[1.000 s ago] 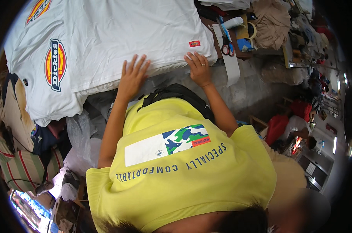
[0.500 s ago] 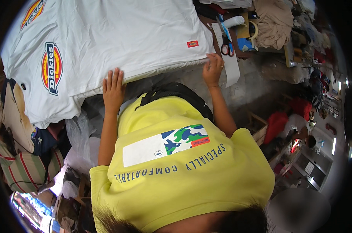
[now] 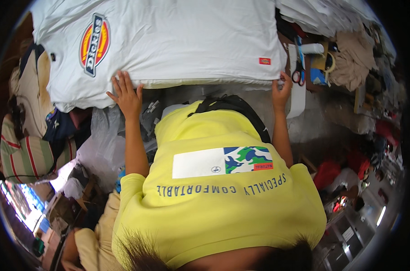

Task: The person folds white t-shirts from a large stack, smooths them by hand, and uses shears to cut a small piece of fabric from one shirt before placing it back on the pile.

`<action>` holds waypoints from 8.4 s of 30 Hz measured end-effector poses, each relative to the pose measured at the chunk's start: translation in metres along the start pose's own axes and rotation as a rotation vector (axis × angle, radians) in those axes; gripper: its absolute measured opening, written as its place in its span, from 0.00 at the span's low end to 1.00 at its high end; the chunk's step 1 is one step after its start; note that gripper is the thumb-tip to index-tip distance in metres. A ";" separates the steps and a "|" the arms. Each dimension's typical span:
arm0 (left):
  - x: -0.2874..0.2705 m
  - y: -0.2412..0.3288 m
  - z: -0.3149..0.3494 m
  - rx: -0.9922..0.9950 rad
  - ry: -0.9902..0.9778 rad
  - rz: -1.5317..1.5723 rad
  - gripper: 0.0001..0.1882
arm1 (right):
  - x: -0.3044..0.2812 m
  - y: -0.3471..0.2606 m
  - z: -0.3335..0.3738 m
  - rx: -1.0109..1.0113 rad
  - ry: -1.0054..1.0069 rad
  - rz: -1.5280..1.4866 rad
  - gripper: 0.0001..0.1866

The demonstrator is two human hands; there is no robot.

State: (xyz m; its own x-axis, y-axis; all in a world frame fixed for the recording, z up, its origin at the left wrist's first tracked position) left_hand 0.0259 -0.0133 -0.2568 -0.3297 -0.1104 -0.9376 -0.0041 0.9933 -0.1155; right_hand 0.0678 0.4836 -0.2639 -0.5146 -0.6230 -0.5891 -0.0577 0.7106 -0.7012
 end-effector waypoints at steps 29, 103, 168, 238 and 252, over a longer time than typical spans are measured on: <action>-0.019 -0.056 -0.052 -0.387 0.243 0.544 0.15 | 0.016 0.003 -0.008 0.266 0.177 -0.416 0.12; 0.048 -0.055 -0.195 -0.440 -0.197 0.661 0.28 | 0.062 -0.016 -0.169 0.347 -0.428 -0.303 0.26; -0.030 -0.072 0.000 -0.280 -0.398 0.559 0.23 | -0.038 -0.010 -0.047 0.171 -0.532 -0.109 0.13; 0.074 0.012 -0.194 -0.708 -0.747 1.887 0.20 | 0.115 -0.011 -0.187 1.058 -0.643 -1.241 0.31; -0.008 0.149 -0.047 0.571 -0.257 0.531 0.27 | 0.135 -0.130 -0.029 -0.615 -0.884 0.150 0.28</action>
State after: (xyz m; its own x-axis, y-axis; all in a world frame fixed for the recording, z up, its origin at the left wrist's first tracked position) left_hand -0.0168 0.1373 -0.2514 0.0745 0.2963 -0.9522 0.5957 0.7525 0.2808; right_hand -0.0197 0.3166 -0.2410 0.2316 -0.3565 -0.9051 -0.5904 0.6880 -0.4220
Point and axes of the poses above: each hand's wrist, its own z-axis away from the middle knuckle, its own x-axis out of the palm, y = z × x, the point moved 4 cm from there along -z, towards the middle knuckle, and after that the axes turned 7 degrees about -z, right-handed, at the moved point
